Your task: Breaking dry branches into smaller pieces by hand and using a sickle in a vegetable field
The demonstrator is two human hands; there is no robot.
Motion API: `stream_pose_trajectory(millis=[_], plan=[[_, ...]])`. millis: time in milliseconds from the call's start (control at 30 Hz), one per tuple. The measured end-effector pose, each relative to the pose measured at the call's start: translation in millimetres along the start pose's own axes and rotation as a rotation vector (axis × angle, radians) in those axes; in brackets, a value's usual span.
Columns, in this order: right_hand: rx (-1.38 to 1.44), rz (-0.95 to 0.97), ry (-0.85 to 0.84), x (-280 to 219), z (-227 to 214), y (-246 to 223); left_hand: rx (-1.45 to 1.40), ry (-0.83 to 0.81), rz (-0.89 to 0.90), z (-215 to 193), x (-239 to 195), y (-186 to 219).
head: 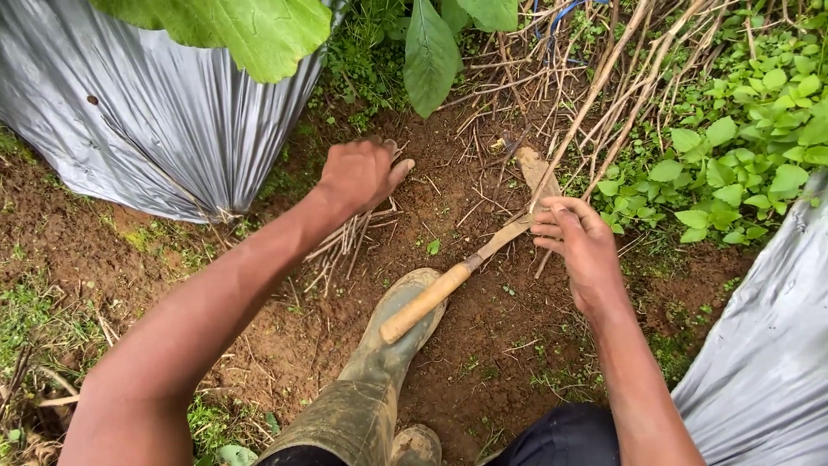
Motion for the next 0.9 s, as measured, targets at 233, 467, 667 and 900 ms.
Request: stream_pose_trajectory(millis=[233, 467, 667, 900], plan=[[0.017, -0.008, -0.025, 4.8, -11.7, 0.7, 0.090, 0.012, 0.161, -18.0, 58.9, 90.8], [0.067, 0.022, 0.007, 9.9, -22.5, -1.0, 0.379, -0.072, 0.184, 27.3, 120.3, 126.4], [0.008, 0.000, 0.003, 11.6, -20.7, -0.9, 0.021, -0.048, 0.240, 47.2, 126.8, 112.5], [0.010, -0.002, 0.010, 17.1, -20.3, 11.7, -0.342, -0.013, 0.465, 25.1, 89.9, 119.5]])
Point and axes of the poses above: each hand's wrist, its own x-axis towards the middle knuckle, its own z-axis out of the palm, y = z × x, the point moved 1 cm from there along x, towards the middle knuckle, and after that the axes turned 14 degrees about x, right-handed, at the moved point
